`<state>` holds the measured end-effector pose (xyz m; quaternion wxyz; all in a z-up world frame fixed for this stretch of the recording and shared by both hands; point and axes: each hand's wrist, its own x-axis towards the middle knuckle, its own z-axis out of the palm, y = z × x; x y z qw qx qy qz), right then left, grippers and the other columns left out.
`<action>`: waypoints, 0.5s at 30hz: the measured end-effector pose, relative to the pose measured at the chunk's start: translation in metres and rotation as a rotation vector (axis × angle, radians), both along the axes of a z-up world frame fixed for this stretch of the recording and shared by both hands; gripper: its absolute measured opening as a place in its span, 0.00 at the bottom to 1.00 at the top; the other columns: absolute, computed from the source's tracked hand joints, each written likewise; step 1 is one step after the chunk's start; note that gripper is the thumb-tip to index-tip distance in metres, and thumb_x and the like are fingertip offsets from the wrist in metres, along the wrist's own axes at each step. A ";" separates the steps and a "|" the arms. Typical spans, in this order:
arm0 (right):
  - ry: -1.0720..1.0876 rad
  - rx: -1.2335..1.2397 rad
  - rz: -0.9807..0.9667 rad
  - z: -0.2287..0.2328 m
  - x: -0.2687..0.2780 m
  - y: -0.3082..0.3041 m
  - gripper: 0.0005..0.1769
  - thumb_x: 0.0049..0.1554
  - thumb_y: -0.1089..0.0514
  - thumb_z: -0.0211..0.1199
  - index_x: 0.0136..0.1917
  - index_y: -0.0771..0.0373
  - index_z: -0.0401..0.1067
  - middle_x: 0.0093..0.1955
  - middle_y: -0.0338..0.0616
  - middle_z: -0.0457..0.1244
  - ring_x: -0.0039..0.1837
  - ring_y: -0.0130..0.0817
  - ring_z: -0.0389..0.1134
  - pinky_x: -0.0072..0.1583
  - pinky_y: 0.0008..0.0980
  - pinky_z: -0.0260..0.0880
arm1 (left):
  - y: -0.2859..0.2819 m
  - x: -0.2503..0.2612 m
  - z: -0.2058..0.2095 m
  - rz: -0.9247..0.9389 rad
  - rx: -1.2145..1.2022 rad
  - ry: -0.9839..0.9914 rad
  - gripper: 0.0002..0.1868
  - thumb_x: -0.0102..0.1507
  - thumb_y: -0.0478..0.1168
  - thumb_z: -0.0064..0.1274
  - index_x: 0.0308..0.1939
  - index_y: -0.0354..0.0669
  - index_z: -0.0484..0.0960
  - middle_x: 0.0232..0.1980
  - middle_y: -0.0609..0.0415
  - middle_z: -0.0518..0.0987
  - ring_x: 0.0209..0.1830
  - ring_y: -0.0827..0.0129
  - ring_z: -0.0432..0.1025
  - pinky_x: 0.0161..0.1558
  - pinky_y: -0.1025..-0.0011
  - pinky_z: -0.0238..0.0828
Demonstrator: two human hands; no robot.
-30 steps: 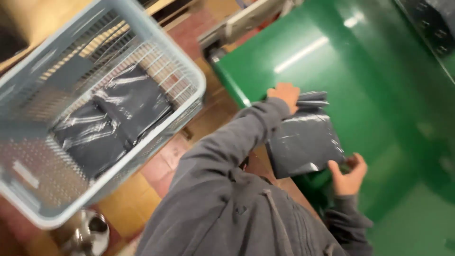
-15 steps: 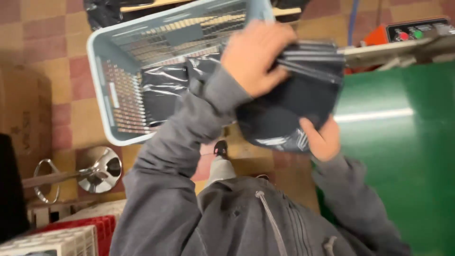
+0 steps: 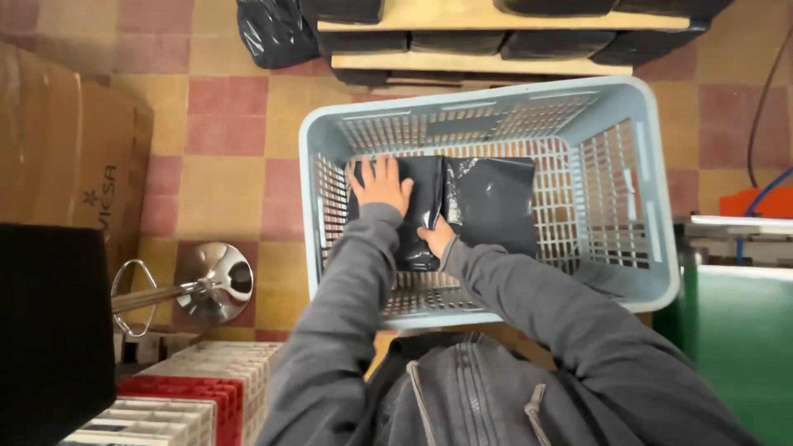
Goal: Fold plastic bags coming off a conveyor and place them into a storage basket.
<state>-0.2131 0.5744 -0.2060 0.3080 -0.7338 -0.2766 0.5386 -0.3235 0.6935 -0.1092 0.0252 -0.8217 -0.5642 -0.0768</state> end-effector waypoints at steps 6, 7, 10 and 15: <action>-0.082 -0.073 0.160 -0.131 -0.005 -0.035 0.30 0.43 0.58 0.76 0.59 0.61 0.76 0.57 0.53 0.71 0.63 0.48 0.71 0.62 0.42 0.74 | -0.026 -0.004 -0.027 -0.010 -0.425 0.139 0.46 0.66 0.72 0.35 0.82 0.54 0.52 0.87 0.54 0.45 0.85 0.43 0.29 0.70 0.23 0.29; -0.154 -0.171 0.236 -0.142 0.001 -0.043 0.26 0.39 0.53 0.78 0.52 0.59 0.79 0.51 0.49 0.73 0.58 0.44 0.74 0.57 0.38 0.77 | -0.029 -0.004 -0.030 -0.014 -0.490 0.148 0.48 0.66 0.73 0.34 0.82 0.53 0.49 0.87 0.53 0.41 0.85 0.41 0.27 0.70 0.22 0.32; 0.054 -0.190 0.412 -0.025 0.049 -0.041 0.27 0.52 0.53 0.72 0.62 0.63 0.72 0.47 0.58 0.72 0.36 0.44 0.76 0.28 0.32 0.77 | -0.031 -0.011 -0.091 -0.018 -0.228 0.025 0.53 0.57 0.73 0.47 0.80 0.53 0.56 0.85 0.52 0.50 0.85 0.39 0.34 0.67 0.18 0.31; 0.280 0.167 0.093 0.114 0.111 -0.056 0.19 0.60 0.58 0.63 0.63 0.67 0.71 0.55 0.61 0.71 0.46 0.48 0.77 0.43 0.41 0.80 | -0.027 -0.019 -0.100 -0.094 0.029 0.046 0.50 0.52 0.72 0.53 0.73 0.53 0.69 0.79 0.48 0.63 0.81 0.36 0.48 0.57 0.15 0.46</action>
